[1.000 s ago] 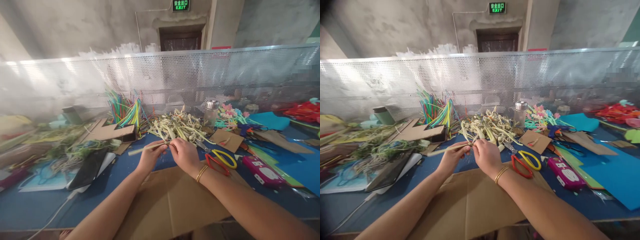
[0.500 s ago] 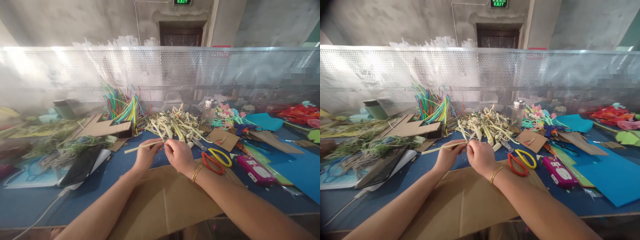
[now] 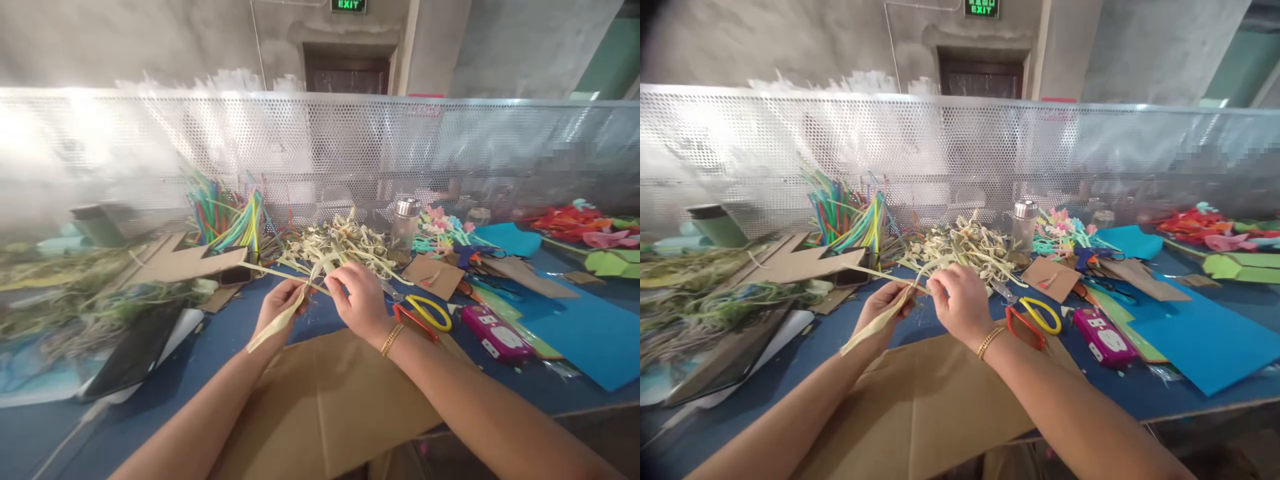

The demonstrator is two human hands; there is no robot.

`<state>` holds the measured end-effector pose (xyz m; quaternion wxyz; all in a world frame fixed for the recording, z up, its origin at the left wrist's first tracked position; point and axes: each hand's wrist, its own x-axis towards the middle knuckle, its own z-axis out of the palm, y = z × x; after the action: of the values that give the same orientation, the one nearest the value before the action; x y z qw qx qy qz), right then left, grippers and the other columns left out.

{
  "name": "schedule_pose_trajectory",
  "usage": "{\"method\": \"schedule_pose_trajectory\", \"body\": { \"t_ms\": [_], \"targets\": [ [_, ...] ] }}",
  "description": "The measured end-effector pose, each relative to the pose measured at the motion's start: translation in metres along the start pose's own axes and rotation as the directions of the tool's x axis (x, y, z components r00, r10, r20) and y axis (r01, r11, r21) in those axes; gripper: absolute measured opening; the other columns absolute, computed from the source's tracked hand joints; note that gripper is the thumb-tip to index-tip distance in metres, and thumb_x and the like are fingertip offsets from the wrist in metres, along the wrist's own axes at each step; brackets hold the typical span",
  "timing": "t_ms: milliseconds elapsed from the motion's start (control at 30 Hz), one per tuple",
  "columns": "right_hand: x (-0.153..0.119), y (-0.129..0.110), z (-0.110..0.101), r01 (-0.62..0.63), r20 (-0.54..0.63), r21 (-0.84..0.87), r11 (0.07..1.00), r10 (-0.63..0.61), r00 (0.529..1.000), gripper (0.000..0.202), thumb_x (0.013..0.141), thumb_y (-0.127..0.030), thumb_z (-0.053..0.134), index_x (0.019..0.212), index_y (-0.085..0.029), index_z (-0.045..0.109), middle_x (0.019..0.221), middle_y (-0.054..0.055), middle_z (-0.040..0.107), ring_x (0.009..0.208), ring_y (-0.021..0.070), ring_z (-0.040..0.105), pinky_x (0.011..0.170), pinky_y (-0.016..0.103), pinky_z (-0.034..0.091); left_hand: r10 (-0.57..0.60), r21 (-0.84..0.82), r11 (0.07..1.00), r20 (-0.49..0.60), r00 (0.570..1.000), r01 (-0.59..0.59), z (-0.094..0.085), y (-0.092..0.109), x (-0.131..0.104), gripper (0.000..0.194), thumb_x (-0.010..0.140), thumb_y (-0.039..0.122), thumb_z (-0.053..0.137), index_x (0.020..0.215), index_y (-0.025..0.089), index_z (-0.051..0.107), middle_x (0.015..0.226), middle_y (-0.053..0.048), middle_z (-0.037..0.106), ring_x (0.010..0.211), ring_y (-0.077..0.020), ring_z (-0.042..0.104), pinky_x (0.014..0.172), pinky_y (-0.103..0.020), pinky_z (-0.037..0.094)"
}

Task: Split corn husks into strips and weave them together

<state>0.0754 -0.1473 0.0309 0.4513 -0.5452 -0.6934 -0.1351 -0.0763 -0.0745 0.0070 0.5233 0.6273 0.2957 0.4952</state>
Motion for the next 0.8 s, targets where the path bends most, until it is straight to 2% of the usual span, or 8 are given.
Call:
{"method": "schedule_pose_trajectory", "body": {
  "t_ms": [67,133,267,400,667,800],
  "targets": [
    [0.001,0.005,0.0,-0.003,-0.025,-0.018,1.0,0.002,1.0,0.021,0.092,-0.038,0.052,0.087,-0.02,0.061,0.086,0.005,0.066,0.086,0.0194,0.057,0.079,0.031,0.038,-0.034,-0.047,0.998,0.015,0.999,0.035,0.002,-0.001,-0.001,0.026,0.076,0.041,0.069,0.082,0.016,0.066,0.052,0.004,0.051,0.045,-0.0067,0.04,0.044,-0.018,0.027],
    [-0.001,0.006,0.004,-0.01,0.031,0.003,1.0,0.01,0.999,0.02,0.088,-0.04,0.059,0.091,-0.02,0.061,0.084,0.004,0.067,0.083,0.0194,0.059,0.076,0.03,0.039,-0.045,-0.052,0.998,0.018,0.999,0.046,0.004,-0.001,-0.002,0.029,0.074,0.043,0.071,0.084,0.016,0.066,0.051,0.004,0.051,0.045,-0.0067,0.041,0.044,-0.018,0.027],
    [-0.008,0.001,0.012,-0.068,0.14,-0.011,0.998,0.069,0.988,0.012,0.092,-0.028,0.052,0.086,-0.021,0.06,0.074,0.001,0.067,0.069,0.0151,0.06,0.064,0.026,0.034,-0.07,-0.046,0.997,-0.006,0.998,0.069,0.006,0.004,-0.005,0.032,0.068,0.042,0.075,0.083,0.015,0.065,0.055,0.003,0.055,0.047,-0.0073,0.045,0.043,-0.018,0.028],
    [-0.01,-0.003,0.013,-0.106,0.117,-0.084,0.991,0.115,0.986,0.016,0.091,-0.022,0.048,0.078,-0.02,0.058,0.069,0.0,0.065,0.063,0.0133,0.057,0.058,0.026,0.028,-0.118,0.007,0.993,0.037,0.992,0.118,0.005,0.006,-0.006,0.031,0.068,0.038,0.076,0.086,0.015,0.065,0.054,0.002,0.057,0.047,-0.0085,0.047,0.042,-0.018,0.028],
    [-0.011,-0.006,0.014,0.02,0.185,0.019,1.0,-0.023,0.982,0.022,0.095,-0.021,0.043,0.078,-0.019,0.058,0.076,0.002,0.065,0.074,0.0141,0.058,0.065,0.025,0.033,-0.047,0.01,0.999,0.002,0.999,0.047,0.002,0.0,-0.005,0.024,0.07,0.037,0.074,0.069,0.015,0.066,0.049,0.004,0.048,0.047,-0.0087,0.04,0.045,-0.022,0.029],
    [-0.009,-0.004,0.015,0.037,0.235,0.048,0.998,-0.048,0.971,0.022,0.095,-0.021,0.043,0.082,-0.019,0.059,0.076,0.002,0.064,0.075,0.0145,0.057,0.067,0.025,0.036,-0.037,0.089,0.995,-0.023,0.999,0.038,-0.001,0.002,-0.003,0.027,0.072,0.037,0.072,0.058,0.015,0.063,0.045,0.004,0.043,0.045,-0.0079,0.035,0.045,-0.023,0.027]
  ]
}}
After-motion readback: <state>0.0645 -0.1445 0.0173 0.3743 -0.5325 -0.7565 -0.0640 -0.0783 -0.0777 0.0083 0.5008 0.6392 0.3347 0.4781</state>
